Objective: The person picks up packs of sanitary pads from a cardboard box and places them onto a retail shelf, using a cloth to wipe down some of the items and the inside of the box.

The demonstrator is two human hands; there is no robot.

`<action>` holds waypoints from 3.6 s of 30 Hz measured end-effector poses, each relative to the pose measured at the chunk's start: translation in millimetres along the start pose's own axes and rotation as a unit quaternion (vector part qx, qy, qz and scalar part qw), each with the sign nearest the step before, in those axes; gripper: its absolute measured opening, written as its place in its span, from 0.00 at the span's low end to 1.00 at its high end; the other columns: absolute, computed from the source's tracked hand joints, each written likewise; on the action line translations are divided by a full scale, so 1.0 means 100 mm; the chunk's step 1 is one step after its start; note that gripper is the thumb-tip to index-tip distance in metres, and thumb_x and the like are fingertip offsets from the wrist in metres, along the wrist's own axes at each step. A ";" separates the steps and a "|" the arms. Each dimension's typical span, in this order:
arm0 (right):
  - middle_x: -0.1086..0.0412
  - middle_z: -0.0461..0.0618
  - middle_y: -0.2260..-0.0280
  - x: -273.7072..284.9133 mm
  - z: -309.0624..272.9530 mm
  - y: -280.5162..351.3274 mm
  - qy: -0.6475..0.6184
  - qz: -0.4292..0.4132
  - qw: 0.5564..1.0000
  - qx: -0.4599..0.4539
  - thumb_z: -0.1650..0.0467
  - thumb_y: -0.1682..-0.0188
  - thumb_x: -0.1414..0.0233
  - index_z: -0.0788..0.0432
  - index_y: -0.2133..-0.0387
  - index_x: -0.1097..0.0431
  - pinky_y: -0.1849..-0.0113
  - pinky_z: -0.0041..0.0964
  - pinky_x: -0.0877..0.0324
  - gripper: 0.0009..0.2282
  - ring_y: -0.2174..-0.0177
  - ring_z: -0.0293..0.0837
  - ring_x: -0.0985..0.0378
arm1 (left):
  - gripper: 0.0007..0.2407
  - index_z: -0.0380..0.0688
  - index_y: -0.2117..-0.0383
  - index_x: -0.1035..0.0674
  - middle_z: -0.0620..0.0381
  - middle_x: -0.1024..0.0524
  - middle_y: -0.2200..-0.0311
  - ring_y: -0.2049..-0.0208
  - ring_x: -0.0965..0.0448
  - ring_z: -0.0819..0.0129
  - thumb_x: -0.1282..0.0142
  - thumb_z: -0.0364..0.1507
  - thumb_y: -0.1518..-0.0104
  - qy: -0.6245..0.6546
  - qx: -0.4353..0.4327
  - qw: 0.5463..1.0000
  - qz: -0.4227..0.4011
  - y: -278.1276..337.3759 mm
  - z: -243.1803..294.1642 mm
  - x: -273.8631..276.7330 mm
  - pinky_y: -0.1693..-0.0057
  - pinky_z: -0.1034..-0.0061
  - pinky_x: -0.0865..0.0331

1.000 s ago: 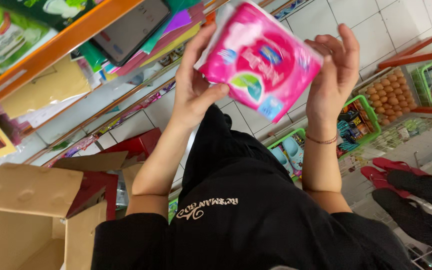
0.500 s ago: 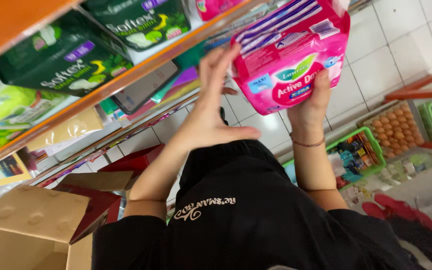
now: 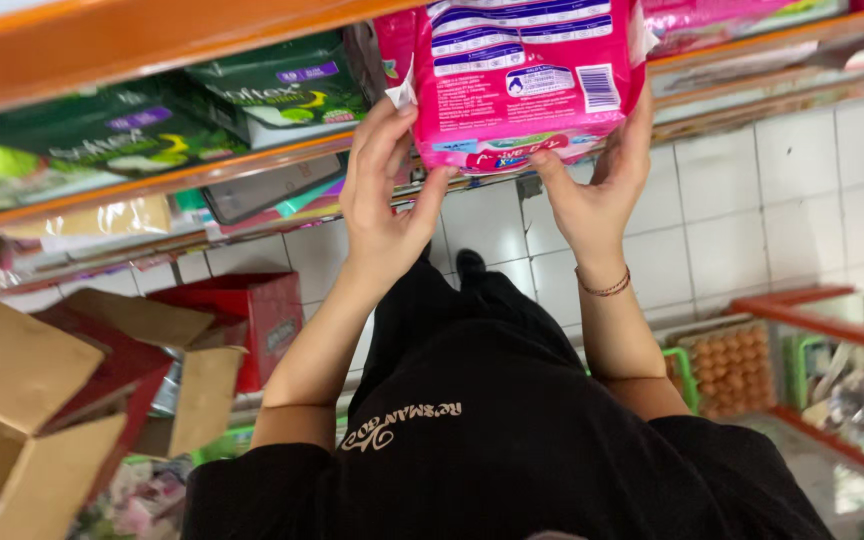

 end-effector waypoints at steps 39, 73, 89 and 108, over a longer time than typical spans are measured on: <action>0.44 0.52 0.38 1.35 0.56 -0.44 0.157 0.074 0.973 0.153 0.86 0.39 0.45 0.62 0.35 0.42 0.41 0.33 0.37 0.22 0.41 0.44 0.33 | 0.16 0.37 0.49 0.30 0.39 0.36 0.38 0.40 0.25 0.44 0.37 0.16 0.38 -0.157 -0.280 0.947 0.025 -0.62 -0.08 -1.48 0.39 0.62 0.22; 0.43 0.43 0.42 0.91 0.65 -0.74 0.096 0.130 0.965 0.208 0.82 0.38 0.40 0.59 0.39 0.38 0.52 0.33 0.26 0.19 0.48 0.41 0.27 | 0.20 0.52 0.40 0.26 0.50 0.34 0.43 0.51 0.26 0.59 0.38 0.18 0.35 -0.244 -0.112 0.956 0.116 -0.59 -0.04 -1.66 0.48 0.71 0.26; 0.33 0.52 0.41 0.94 0.80 -0.61 0.083 0.105 0.977 0.165 0.82 0.37 0.38 0.56 0.30 0.51 0.45 0.39 0.30 0.30 0.42 0.45 0.27 | 0.25 0.58 0.32 0.35 0.50 0.30 0.47 0.48 0.23 0.61 0.41 0.22 0.34 -0.164 -0.051 0.983 0.061 -0.29 -0.07 -1.78 0.42 0.71 0.26; 0.60 0.52 0.31 0.97 0.82 -0.62 0.342 0.054 0.910 0.227 0.75 0.39 0.42 0.56 0.29 0.49 0.38 0.42 0.40 0.27 0.36 0.51 0.41 | 0.26 0.55 0.31 0.39 0.49 0.49 0.30 0.58 0.21 0.70 0.43 0.22 0.32 -0.226 -0.085 0.970 0.005 -0.35 -0.14 -1.63 0.48 0.76 0.24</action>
Point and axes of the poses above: each hand's wrist, its own y-axis away from the middle knuckle, its own x-axis out of the back of the hand, z = x × y, the point moved 1 cm from there along -y, towards the middle knuckle
